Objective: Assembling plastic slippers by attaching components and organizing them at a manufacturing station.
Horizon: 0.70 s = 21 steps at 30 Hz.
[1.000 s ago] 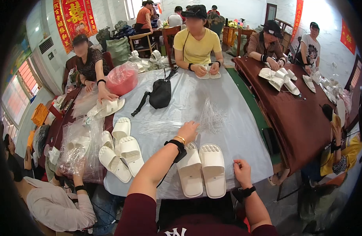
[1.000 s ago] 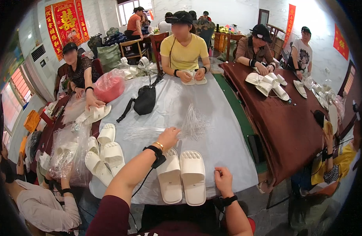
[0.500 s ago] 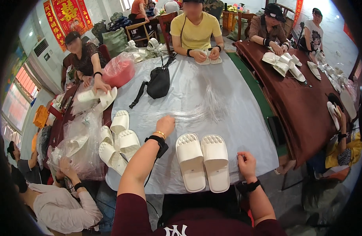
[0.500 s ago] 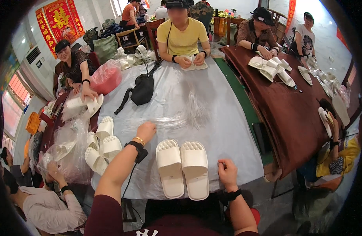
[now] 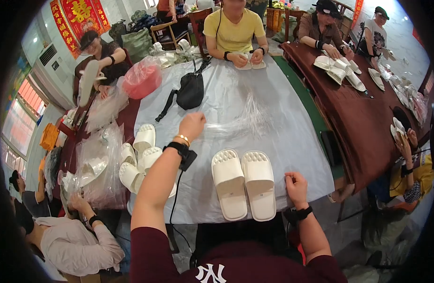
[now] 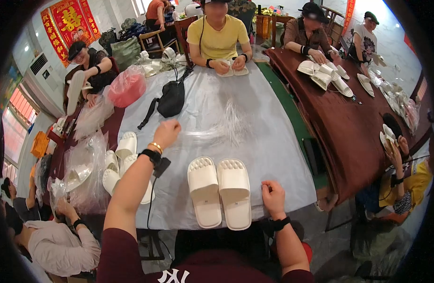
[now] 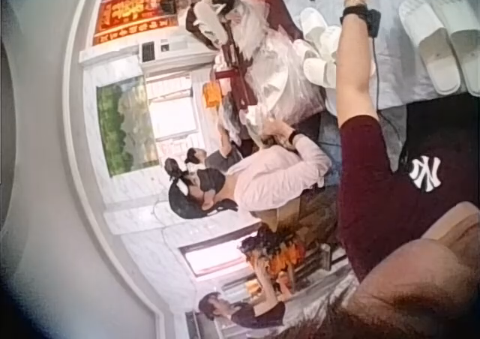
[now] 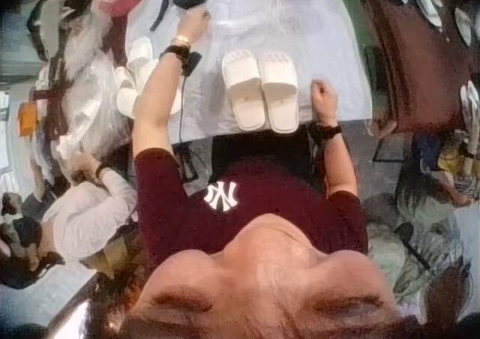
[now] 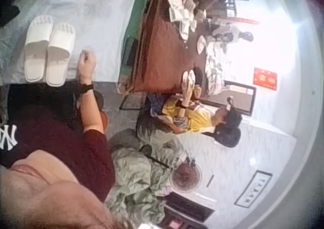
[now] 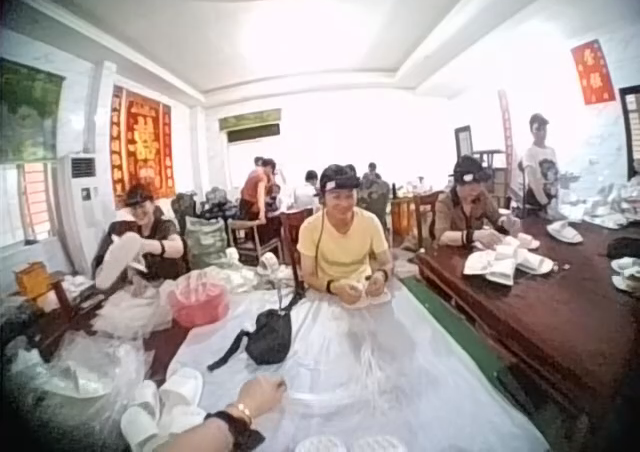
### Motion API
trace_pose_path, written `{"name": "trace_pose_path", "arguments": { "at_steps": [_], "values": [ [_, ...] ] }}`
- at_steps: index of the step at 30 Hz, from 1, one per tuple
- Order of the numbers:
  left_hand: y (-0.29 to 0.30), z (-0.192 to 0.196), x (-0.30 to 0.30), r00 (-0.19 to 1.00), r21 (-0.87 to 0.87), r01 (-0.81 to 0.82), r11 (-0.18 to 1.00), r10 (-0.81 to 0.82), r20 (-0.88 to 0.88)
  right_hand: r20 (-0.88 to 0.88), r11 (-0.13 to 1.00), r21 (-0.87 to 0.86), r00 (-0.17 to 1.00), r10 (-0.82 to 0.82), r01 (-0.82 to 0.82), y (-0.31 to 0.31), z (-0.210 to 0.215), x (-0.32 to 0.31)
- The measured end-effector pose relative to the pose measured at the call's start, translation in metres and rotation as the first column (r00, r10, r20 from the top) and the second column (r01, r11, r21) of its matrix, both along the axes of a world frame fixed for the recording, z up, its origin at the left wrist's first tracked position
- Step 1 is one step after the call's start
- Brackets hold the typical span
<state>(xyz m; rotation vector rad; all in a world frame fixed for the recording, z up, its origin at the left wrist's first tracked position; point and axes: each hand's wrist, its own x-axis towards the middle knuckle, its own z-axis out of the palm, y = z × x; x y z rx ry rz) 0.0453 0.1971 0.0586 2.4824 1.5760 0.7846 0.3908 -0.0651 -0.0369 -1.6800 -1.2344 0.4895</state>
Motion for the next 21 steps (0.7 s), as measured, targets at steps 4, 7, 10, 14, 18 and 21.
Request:
{"name": "trace_pose_path", "arguments": {
  "at_steps": [4,7,10,14,18,21],
  "values": [
    [0.012,0.04,0.0,0.978,0.158,-0.083,0.984,0.051,0.2,-0.02,1.0,0.028,1.0,-0.001,0.002,0.002,-0.003,0.001],
    [0.012,0.068,0.003,1.0,0.063,0.01,0.998,-0.011,0.013,-0.032,1.0,-0.006,0.999,0.02,-0.021,0.004,-0.009,0.007],
    [0.011,0.101,0.009,0.958,0.205,-0.184,0.961,0.128,0.256,-0.086,1.0,0.008,0.996,0.007,-0.006,0.005,-0.013,0.004],
    [0.0,0.126,0.015,0.962,0.299,-0.203,0.933,0.132,0.24,-0.075,0.998,0.053,0.997,0.028,-0.024,0.005,-0.006,0.005],
    [-0.018,0.14,0.008,0.917,0.281,-0.26,0.924,0.145,0.373,-0.24,0.996,-0.062,0.969,0.051,-0.068,0.01,-0.002,0.009],
    [-0.055,0.12,0.021,0.975,0.241,-0.057,0.969,0.002,0.222,-0.445,0.994,-0.069,0.895,0.04,-0.079,0.009,0.009,0.018]
  ]
}}
